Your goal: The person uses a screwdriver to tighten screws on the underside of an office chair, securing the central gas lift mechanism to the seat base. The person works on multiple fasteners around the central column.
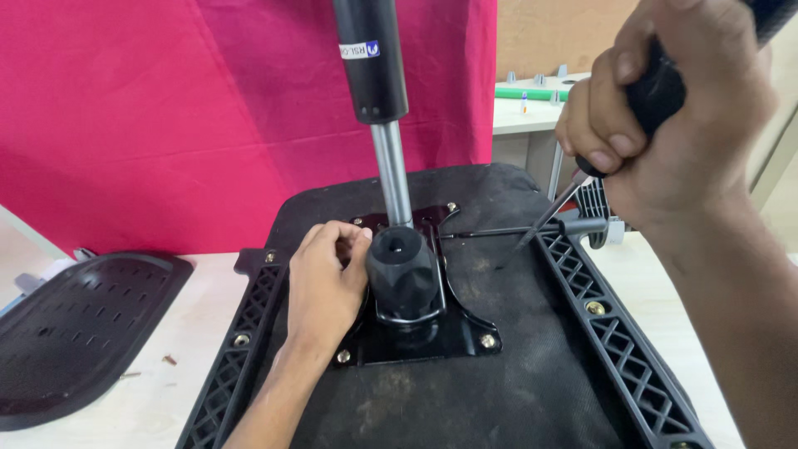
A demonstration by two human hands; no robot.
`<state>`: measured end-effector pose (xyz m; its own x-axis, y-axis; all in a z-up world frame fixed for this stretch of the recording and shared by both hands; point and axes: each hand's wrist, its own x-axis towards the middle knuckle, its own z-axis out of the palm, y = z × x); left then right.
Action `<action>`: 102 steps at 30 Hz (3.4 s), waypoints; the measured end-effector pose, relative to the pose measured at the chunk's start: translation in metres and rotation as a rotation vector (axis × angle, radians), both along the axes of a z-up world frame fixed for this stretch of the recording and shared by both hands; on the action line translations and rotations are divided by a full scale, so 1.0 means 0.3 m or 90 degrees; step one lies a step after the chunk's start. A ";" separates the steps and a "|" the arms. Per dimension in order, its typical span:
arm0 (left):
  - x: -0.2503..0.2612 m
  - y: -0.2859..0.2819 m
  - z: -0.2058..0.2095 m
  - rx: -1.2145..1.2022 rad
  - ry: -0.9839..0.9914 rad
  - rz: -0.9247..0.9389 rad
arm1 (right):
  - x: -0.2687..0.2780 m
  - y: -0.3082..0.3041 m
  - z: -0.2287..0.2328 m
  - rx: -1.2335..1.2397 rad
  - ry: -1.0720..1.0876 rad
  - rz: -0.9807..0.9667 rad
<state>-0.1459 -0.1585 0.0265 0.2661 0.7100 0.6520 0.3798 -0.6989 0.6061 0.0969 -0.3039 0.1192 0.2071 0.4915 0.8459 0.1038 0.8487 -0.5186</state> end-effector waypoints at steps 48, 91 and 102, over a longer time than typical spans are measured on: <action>0.051 -0.147 -0.110 -0.203 -0.098 -0.187 | -0.118 -0.015 -0.025 -0.189 -0.014 -0.051; -0.167 0.039 -0.073 -0.396 0.304 -0.070 | -0.218 -0.005 -0.331 -0.707 -0.603 -0.350; -0.153 0.047 -0.134 -0.178 0.269 -0.084 | -0.273 -0.017 -0.354 -0.676 -0.641 -0.443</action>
